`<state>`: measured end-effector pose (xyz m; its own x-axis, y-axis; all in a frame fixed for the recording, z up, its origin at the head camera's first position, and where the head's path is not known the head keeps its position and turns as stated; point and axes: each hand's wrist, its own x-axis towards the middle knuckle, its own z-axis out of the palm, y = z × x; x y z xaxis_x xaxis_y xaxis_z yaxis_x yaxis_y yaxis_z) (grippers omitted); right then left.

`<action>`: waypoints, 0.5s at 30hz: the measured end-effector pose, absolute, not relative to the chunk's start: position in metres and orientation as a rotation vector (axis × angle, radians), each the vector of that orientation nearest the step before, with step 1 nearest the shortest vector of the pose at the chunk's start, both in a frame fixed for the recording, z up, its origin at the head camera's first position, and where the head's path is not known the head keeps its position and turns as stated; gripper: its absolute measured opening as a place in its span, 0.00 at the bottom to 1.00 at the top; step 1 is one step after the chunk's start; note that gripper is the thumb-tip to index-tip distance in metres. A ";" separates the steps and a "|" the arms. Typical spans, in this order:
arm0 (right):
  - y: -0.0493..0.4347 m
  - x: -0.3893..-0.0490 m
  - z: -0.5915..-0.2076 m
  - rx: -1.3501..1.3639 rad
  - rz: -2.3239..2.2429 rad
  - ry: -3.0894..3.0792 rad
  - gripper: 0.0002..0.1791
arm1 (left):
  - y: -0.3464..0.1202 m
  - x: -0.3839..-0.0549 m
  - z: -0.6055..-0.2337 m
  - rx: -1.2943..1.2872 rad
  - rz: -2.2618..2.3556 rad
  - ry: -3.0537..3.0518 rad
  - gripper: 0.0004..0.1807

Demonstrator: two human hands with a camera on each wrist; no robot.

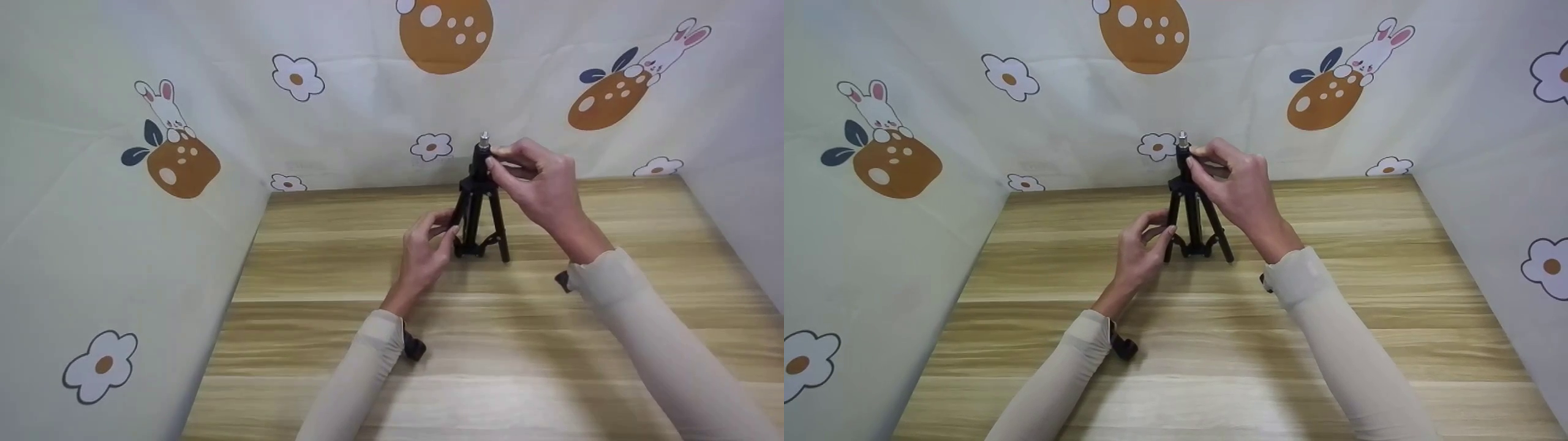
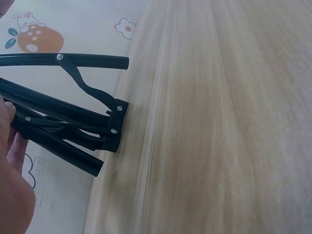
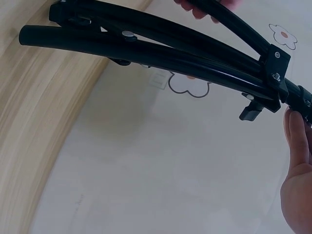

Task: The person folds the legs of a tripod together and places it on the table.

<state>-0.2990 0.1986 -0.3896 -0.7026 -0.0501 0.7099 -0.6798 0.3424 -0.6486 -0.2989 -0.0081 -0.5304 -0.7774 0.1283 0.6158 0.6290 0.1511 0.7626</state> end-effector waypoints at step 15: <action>0.200 -0.301 -0.389 0.642 1.369 -2.025 0.06 | -0.007 -0.300 -0.530 -0.730 -1.710 -2.026 0.13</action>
